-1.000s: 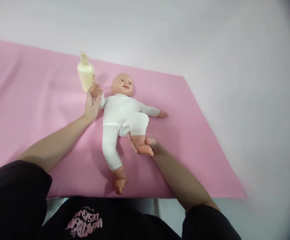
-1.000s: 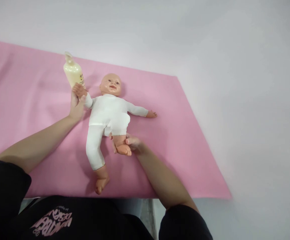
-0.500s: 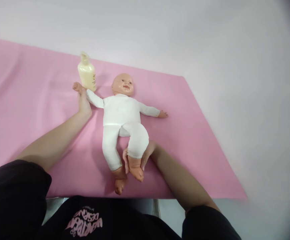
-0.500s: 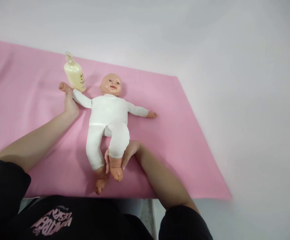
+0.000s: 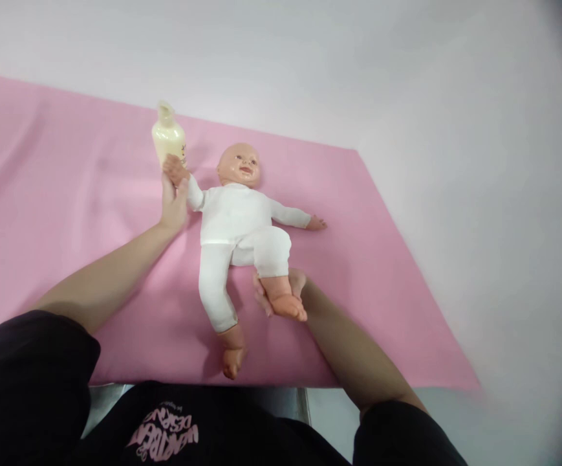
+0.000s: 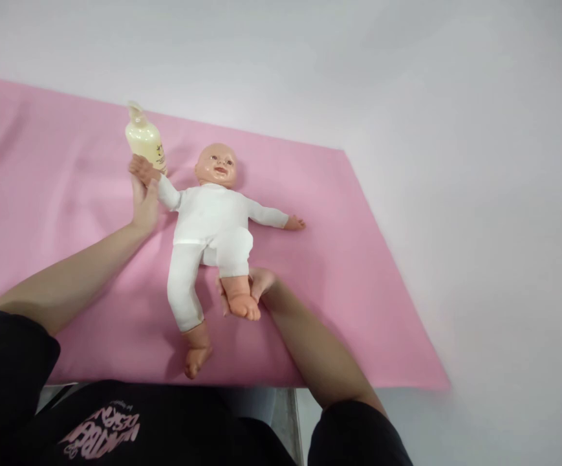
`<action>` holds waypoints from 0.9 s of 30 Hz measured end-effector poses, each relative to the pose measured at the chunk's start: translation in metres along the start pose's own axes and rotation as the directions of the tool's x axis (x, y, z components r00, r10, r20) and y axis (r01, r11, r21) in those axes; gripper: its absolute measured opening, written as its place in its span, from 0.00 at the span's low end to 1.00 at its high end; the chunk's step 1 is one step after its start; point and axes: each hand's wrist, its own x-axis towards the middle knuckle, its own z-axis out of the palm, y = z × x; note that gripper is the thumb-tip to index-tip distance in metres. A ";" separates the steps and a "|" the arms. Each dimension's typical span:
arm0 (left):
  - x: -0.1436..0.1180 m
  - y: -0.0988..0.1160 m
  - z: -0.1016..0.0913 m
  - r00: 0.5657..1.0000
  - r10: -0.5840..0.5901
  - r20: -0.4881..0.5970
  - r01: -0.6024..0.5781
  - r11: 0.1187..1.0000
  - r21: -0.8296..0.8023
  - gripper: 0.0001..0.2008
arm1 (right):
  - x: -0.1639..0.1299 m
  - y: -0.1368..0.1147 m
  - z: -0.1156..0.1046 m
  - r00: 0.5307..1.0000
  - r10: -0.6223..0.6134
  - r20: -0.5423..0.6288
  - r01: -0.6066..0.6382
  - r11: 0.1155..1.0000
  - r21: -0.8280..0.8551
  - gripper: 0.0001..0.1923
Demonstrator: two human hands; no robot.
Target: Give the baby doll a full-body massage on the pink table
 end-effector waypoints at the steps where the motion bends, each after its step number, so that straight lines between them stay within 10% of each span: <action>1: -0.003 0.011 0.003 0.998 0.063 0.020 -0.063 0.998 0.006 0.26 | -0.001 0.002 -0.002 0.997 -0.078 -0.021 0.078 0.997 0.000 0.30; 7: -0.013 0.045 0.011 0.703 0.416 0.577 -0.544 0.837 0.059 0.21 | 0.005 -0.006 0.004 0.864 -0.332 -0.379 0.331 0.941 -0.071 0.26; 13: -0.011 0.042 0.013 0.638 0.389 0.665 -0.584 0.807 0.088 0.19 | 0.013 -0.016 0.015 0.612 -0.284 -0.738 0.292 0.949 -0.122 0.25; 17: -0.011 0.043 0.011 0.694 0.383 0.610 -0.533 0.843 0.076 0.21 | 0.012 -0.014 0.015 0.653 -0.264 -0.710 0.249 0.960 -0.128 0.27; 23: -0.008 0.032 0.011 0.963 0.124 0.237 -0.140 0.989 0.053 0.30 | 0.005 -0.007 0.015 0.910 -0.127 -0.395 0.107 0.992 -0.071 0.30; 27: -0.001 0.000 0.009 0.992 -0.128 0.018 0.129 0.988 -0.084 0.37 | 0.008 -0.007 0.014 0.989 0.008 -0.145 -0.016 0.999 -0.051 0.29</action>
